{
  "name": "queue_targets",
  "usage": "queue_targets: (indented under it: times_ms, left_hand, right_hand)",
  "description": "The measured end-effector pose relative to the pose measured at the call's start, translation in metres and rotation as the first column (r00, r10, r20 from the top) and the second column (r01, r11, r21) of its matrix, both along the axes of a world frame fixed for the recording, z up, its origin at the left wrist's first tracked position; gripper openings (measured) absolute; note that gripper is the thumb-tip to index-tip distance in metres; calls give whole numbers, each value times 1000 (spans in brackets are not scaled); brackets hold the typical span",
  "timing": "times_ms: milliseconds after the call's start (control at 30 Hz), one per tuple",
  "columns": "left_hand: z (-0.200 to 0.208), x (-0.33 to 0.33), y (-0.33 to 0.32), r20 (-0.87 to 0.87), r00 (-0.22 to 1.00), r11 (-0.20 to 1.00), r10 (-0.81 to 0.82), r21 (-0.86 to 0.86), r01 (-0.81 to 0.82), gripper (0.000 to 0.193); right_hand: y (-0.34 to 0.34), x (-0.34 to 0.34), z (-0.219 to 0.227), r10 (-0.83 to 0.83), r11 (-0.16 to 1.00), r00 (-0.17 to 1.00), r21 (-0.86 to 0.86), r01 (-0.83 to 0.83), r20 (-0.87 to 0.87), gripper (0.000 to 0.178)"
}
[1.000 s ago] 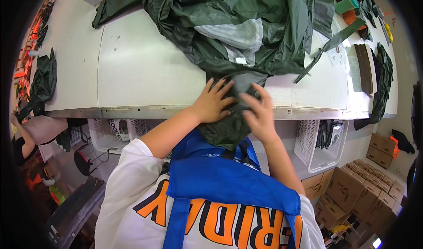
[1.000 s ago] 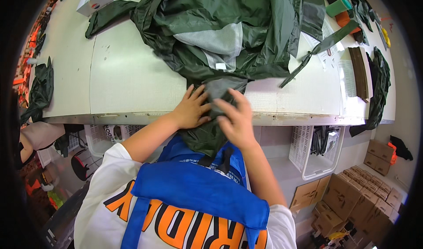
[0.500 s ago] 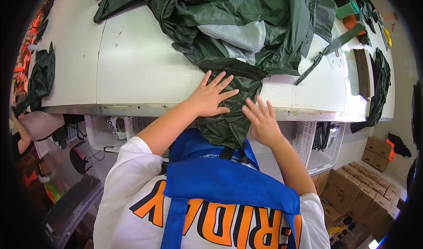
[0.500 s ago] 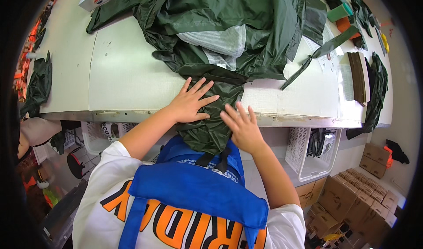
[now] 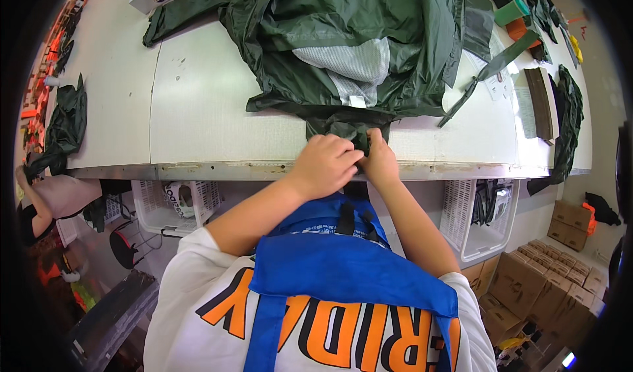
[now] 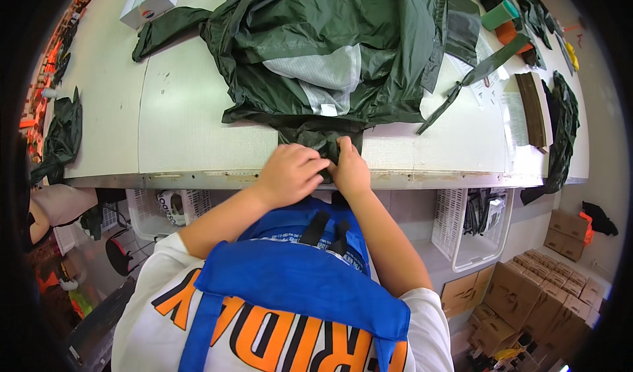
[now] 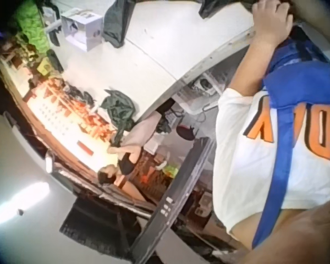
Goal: The person folds a large green jacket on a table, aligning edges and smoothing the fabric. The person then folds the jacket into a compact bundle and places it into a small green pouch, securing it before moving to the next item.
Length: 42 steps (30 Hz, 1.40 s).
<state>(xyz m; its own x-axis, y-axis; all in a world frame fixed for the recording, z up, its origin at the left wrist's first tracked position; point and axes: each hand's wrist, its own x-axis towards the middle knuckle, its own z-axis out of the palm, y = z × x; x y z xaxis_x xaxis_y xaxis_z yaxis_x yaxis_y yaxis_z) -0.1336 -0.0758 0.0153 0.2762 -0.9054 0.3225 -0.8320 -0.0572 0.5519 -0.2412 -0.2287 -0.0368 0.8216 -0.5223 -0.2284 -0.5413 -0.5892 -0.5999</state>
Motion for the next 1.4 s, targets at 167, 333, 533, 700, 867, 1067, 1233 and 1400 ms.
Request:
queue_targets:
  times_ms: [167, 333, 533, 700, 867, 1067, 1233, 1400]
  left_hand:
    - [-36, -13, 5, 116, 993, 979, 25, 197, -48, 39]
    - [-56, -18, 6, 166, 985, 992, -36, 127, 15, 27]
    - [-45, -6, -1, -54, 998, 953, -34, 298, 49, 18]
    - [-36, 19, -33, -250, 946, 852, 209, 521, -50, 15]
    - [-48, 32, -47, -332, 912, 797, 241, 604, 9, 15]
    - [-46, 43, -57, -375, 872, 719, 314, 694, 39, 15]
    - [-24, 17, -37, 142, 968, 963, 207, 148, -227, 16]
    - [-50, 37, -35, -73, 990, 945, 118, 314, -90, 17]
  right_hand:
    - [-32, 6, 16, 33, 999, 982, -4, -33, 183, 25]
    - [-74, 40, 5, 231, 920, 939, -372, -124, 257, 23]
    - [-98, 63, 11, 300, 930, 953, -236, -282, 43, 20]
    - [-104, 71, 11, 359, 896, 933, -266, -354, -33, 17]
    - [-110, 73, 21, 196, 980, 975, -38, -193, 106, 18]
    - [-39, 19, 27, 619, 785, 734, -230, -575, 278, 43]
    - [-60, 26, 3, 551, 819, 774, -25, -573, 312, 31]
    - [-69, 41, 13, 437, 839, 874, 254, -481, 211, 23]
